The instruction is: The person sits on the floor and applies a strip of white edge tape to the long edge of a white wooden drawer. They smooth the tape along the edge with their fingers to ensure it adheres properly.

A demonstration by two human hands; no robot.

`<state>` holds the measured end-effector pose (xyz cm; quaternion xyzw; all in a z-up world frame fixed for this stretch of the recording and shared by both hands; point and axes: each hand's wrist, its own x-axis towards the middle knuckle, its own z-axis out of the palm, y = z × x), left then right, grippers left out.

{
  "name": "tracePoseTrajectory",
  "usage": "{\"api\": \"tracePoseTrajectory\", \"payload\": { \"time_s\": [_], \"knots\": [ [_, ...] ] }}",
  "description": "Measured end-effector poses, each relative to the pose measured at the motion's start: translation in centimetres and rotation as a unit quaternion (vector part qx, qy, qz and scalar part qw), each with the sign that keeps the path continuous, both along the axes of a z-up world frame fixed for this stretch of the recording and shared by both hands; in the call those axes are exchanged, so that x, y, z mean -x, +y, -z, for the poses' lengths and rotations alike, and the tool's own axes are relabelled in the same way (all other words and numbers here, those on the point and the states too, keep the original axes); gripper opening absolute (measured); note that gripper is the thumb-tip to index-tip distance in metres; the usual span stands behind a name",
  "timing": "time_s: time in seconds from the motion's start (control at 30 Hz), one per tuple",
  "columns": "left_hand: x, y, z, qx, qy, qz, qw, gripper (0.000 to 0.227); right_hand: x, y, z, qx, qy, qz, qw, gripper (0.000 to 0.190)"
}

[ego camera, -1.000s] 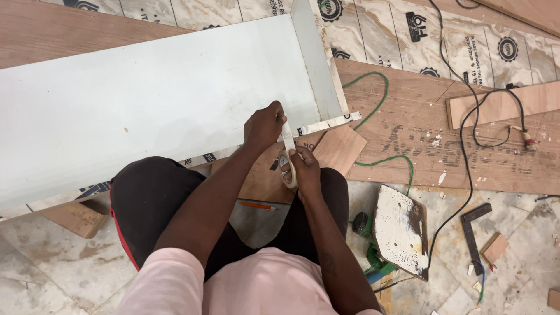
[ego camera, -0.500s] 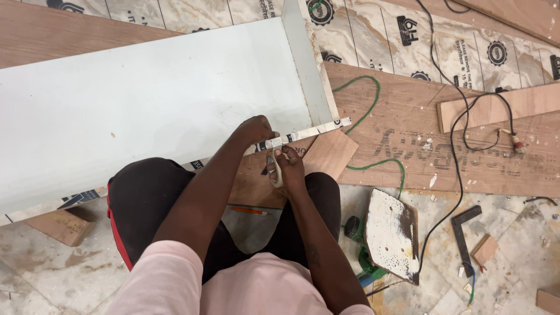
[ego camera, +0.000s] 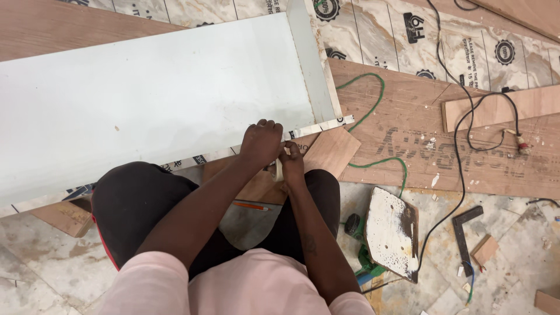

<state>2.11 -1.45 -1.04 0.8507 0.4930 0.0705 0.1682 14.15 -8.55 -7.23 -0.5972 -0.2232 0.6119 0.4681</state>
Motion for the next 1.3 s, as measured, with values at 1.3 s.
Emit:
{"api": "tracePoseTrajectory", "payload": {
  "time_s": [1.3],
  "knots": [
    [1.6, -0.6, -1.0, -0.091, 0.010, 0.017, 0.996, 0.081, -1.6, -5.1, -1.3, 0.002, -0.041, 0.084, 0.996, 0.052]
  ]
}}
